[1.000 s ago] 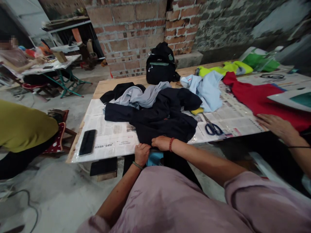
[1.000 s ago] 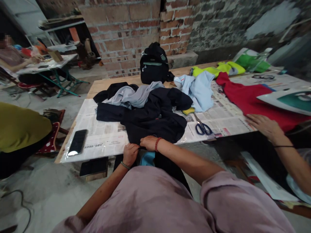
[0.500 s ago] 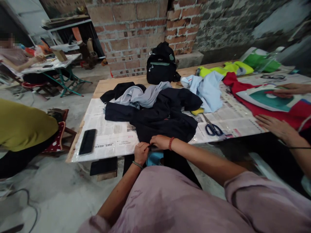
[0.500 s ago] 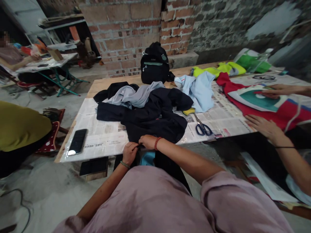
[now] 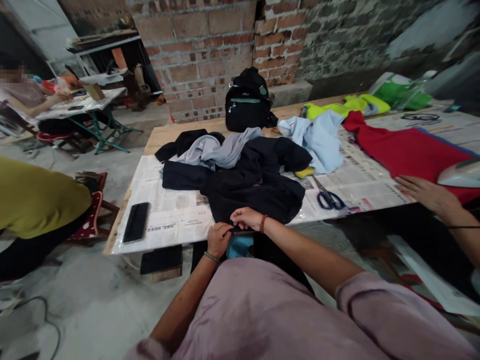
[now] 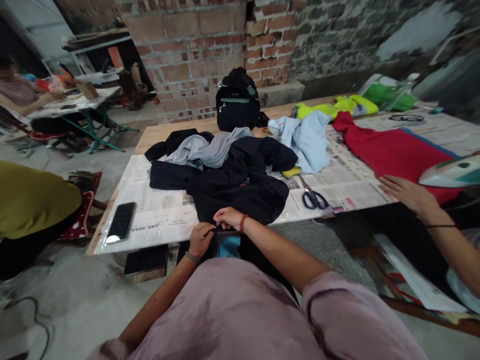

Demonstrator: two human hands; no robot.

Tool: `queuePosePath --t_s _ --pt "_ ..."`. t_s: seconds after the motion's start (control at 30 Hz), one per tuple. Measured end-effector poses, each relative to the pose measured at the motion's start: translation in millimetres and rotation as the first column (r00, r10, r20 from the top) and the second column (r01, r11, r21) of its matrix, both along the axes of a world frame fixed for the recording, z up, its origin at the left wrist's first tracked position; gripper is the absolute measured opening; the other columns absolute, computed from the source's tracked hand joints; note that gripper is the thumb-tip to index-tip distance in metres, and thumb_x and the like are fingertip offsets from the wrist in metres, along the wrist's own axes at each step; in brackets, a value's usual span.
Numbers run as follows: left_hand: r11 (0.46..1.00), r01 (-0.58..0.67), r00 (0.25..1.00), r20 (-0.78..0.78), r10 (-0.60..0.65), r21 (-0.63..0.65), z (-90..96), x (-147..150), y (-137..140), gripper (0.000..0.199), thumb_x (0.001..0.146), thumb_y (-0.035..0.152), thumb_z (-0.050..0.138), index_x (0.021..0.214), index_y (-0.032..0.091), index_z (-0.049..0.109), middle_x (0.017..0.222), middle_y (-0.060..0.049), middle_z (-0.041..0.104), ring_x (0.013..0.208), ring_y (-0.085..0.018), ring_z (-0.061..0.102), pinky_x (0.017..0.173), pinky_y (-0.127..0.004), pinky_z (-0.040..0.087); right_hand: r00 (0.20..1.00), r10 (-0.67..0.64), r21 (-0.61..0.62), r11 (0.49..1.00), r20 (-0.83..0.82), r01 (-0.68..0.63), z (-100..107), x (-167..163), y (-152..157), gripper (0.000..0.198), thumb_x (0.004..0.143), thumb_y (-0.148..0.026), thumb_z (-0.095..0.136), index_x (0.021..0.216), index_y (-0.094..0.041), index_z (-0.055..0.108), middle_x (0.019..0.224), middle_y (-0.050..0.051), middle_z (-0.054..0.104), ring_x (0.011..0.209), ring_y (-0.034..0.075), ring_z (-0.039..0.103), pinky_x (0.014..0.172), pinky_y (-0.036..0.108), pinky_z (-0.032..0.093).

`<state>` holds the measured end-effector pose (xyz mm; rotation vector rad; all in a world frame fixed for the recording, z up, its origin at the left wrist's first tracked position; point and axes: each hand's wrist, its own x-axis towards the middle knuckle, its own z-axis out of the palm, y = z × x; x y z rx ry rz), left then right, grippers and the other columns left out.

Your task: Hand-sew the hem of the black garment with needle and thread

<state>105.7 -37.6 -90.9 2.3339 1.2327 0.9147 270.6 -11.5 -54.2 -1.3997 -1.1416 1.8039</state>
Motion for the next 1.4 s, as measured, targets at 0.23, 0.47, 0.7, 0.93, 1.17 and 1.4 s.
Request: queuePosePath --t_s 0.23,0.47,0.7,0.93,1.17,1.4 --pt "0.999 0.033 0.998 -0.049 -0.031 0.04 -2.7 -1.3 0.1 0.017 0.072 0.013 0.055 0.083 0.021 0.065 0.082 -0.002 0.065 0.082 -0.015 0.056 0.075 -0.031 0.04 0.999 0.024 0.028 0.999 0.041 -0.025 -1.5 2.0 0.5 0.001 0.069 -0.013 0.053 0.07 -0.014 0.053 0.053 -0.005 0.057 0.032 0.002 0.044 0.028 0.013 0.024" --pt "0.999 0.036 0.995 -0.089 -0.036 0.005 -2.8 -1.5 1.1 0.019 0.073 0.013 0.054 0.085 0.022 0.065 0.083 -0.003 0.065 0.082 -0.016 0.056 0.076 -0.032 0.039 0.922 0.034 0.151 0.984 0.386 -0.1 0.7 -0.9 2.3 0.003 0.067 -0.013 0.053 0.067 -0.015 0.056 0.052 -0.006 0.055 0.031 0.001 0.038 0.032 0.013 0.027" --pt "0.999 -0.014 1.0 -0.021 0.013 -0.03 0.0 1.1 1.4 0.017 0.073 0.012 0.053 0.082 0.021 0.065 0.082 -0.002 0.064 0.081 -0.014 0.056 0.075 -0.03 0.04 0.878 0.117 0.127 0.972 0.465 -0.197 2.0 -3.1 -3.1 0.005 0.065 -0.013 0.057 0.066 -0.016 0.061 0.048 -0.006 0.051 0.033 0.003 0.04 0.036 0.015 0.029" --pt "0.979 -0.098 0.995 0.019 0.103 -0.177 6.4 5.8 4.0 0.01 0.074 0.022 0.056 0.074 0.02 0.066 0.073 0.0 0.061 0.071 -0.011 0.056 0.069 -0.026 0.041 0.798 -0.386 0.677 0.735 0.462 -0.037 8.0 17.5 -25.2 0.02 0.079 -0.018 0.043 0.091 -0.017 0.06 0.086 0.004 0.057 0.065 0.009 0.052 0.061 0.02 0.042" --pt "0.951 -0.148 0.989 -0.035 0.144 -0.273 9.8 8.3 13.1 0.021 0.077 0.029 0.051 0.067 0.019 0.066 0.066 0.0 0.057 0.064 -0.01 0.053 0.063 -0.023 0.04 0.811 -0.282 0.735 0.632 0.513 -0.245 -22.6 10.3 -67.1 0.018 0.077 -0.016 0.046 0.093 -0.016 0.055 0.081 0.004 0.054 0.069 0.011 0.051 0.066 0.022 0.042" --pt "0.941 -0.174 0.982 -0.118 0.146 -0.29 14.7 8.7 15.9 0.021 0.077 0.022 0.048 0.067 0.019 0.065 0.067 0.0 0.057 0.065 -0.01 0.052 0.061 -0.022 0.038 0.812 -0.298 0.745 0.625 0.501 -0.231 -33.6 -17.1 -50.0 0.017 0.079 -0.02 0.047 0.095 -0.017 0.055 0.088 0.006 0.056 0.079 0.014 0.054 0.072 0.025 0.043"
